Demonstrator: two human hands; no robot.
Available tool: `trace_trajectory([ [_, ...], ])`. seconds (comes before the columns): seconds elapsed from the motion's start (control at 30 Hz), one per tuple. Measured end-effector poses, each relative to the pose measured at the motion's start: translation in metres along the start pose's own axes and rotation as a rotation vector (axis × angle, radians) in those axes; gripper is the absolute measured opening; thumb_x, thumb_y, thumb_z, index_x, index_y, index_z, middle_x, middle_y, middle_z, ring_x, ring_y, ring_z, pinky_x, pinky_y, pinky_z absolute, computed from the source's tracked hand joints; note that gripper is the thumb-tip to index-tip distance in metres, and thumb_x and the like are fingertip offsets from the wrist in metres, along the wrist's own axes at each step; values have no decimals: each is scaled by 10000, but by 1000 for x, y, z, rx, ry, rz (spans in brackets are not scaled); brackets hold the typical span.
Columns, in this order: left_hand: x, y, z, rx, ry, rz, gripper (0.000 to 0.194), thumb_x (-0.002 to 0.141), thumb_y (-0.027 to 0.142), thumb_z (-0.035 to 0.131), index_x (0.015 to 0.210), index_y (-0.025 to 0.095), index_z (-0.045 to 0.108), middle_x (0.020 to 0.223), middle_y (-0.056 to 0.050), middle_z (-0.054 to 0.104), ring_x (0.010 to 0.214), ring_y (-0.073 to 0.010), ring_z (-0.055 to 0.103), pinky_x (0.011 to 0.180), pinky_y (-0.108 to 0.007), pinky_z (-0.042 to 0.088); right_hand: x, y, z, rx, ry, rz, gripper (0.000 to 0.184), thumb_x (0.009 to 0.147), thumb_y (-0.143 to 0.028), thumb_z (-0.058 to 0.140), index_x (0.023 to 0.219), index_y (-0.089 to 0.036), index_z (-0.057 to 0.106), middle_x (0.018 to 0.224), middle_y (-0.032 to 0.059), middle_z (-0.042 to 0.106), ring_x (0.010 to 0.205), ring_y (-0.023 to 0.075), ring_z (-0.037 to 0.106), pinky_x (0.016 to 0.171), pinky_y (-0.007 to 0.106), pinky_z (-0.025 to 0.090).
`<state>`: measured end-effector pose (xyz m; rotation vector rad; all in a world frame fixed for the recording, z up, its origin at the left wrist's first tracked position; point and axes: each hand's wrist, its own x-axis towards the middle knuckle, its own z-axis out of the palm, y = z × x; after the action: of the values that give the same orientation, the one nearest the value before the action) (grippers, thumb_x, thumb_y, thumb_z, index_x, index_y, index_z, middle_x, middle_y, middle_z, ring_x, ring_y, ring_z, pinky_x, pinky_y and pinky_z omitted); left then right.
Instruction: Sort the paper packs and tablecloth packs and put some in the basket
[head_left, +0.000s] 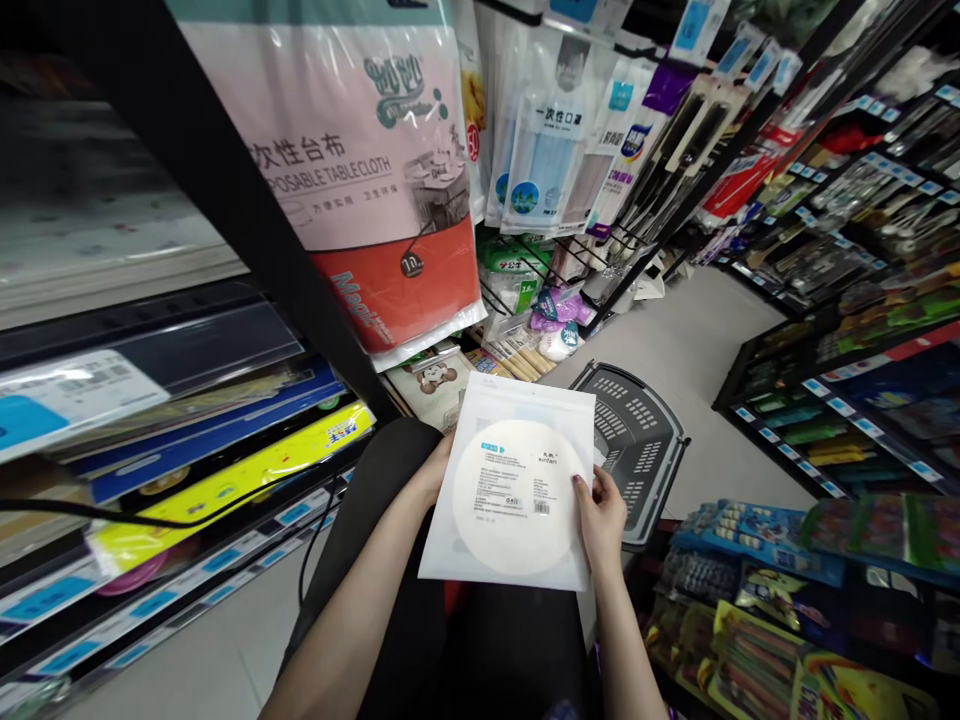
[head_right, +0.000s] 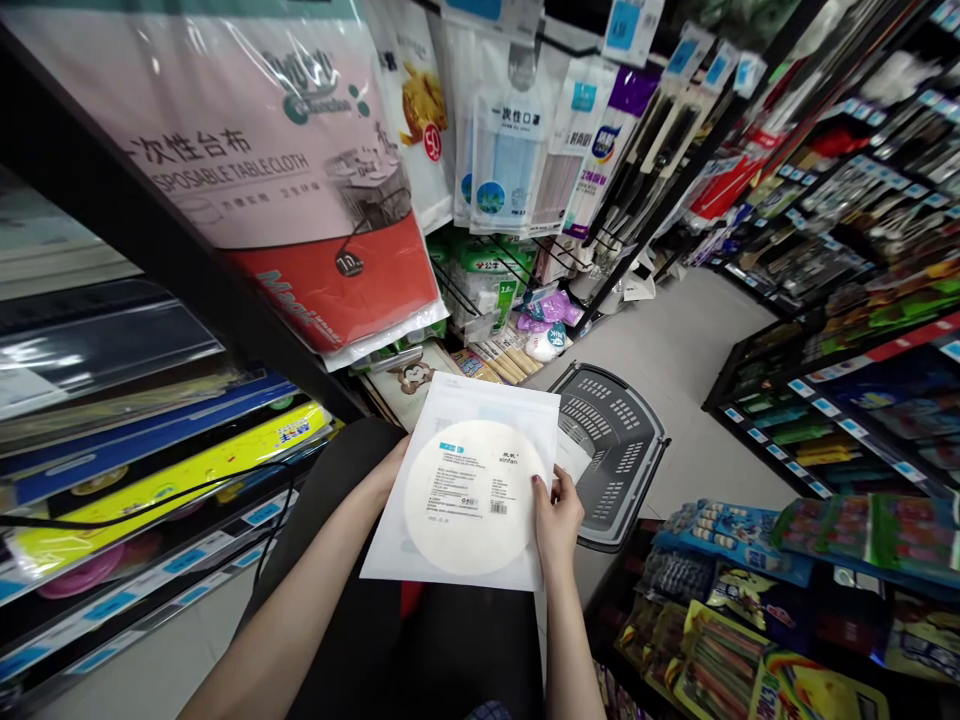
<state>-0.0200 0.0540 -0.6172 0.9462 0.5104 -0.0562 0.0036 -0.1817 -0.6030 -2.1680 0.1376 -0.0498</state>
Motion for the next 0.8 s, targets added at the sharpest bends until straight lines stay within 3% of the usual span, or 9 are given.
trace_trajectory([
  [0.13, 0, -1, -1, 4, -38, -4, 536, 471, 198, 755, 977, 142, 590, 919, -78, 658, 854, -271, 595, 729, -359, 466, -6, -7, -17, 2, -44, -45, 350, 697, -418, 564, 920, -148, 565, 759, 46, 567, 659, 159, 482, 620, 258, 381],
  [0.23, -2, 0, -1, 5, -94, -25, 659, 471, 139, 751, 1088, 175, 523, 1015, -88, 634, 910, -286, 584, 751, -370, 465, 5, 5, -43, -92, 159, -42, 316, 721, -420, 532, 887, -151, 540, 781, 59, 572, 672, 168, 499, 629, 266, 385],
  [0.4, -4, 3, 0, 29, -125, -62, 739, 530, 166, 736, 1200, 164, 423, 1058, -138, 610, 872, -292, 600, 732, -390, 475, 47, 64, -95, -301, 535, 103, 349, 693, -407, 543, 904, -129, 538, 784, 85, 576, 667, 196, 510, 641, 295, 377],
  [0.5, -5, 5, 3, 50, -115, -90, 733, 537, 180, 736, 1198, 165, 421, 1046, -134, 617, 846, -286, 610, 735, -392, 479, 71, 103, -111, -383, 653, 207, 350, 681, -369, 543, 925, -118, 542, 818, 111, 593, 698, 224, 531, 663, 307, 376],
  [0.63, -6, 8, 6, 55, -105, -118, 740, 557, 165, 726, 1219, 206, 398, 1065, -111, 614, 870, -286, 605, 731, -378, 490, 93, 142, -105, -447, 595, 264, 354, 716, -349, 492, 975, -110, 522, 881, 147, 602, 756, 251, 554, 701, 316, 374],
  [0.8, -3, 7, 5, 57, -90, -143, 720, 570, 161, 719, 1213, 202, 398, 1098, -119, 597, 894, -288, 600, 745, -371, 491, 111, 172, -71, -448, 441, 295, 332, 737, -337, 458, 977, -116, 516, 910, 160, 607, 791, 260, 561, 723, 317, 372],
])
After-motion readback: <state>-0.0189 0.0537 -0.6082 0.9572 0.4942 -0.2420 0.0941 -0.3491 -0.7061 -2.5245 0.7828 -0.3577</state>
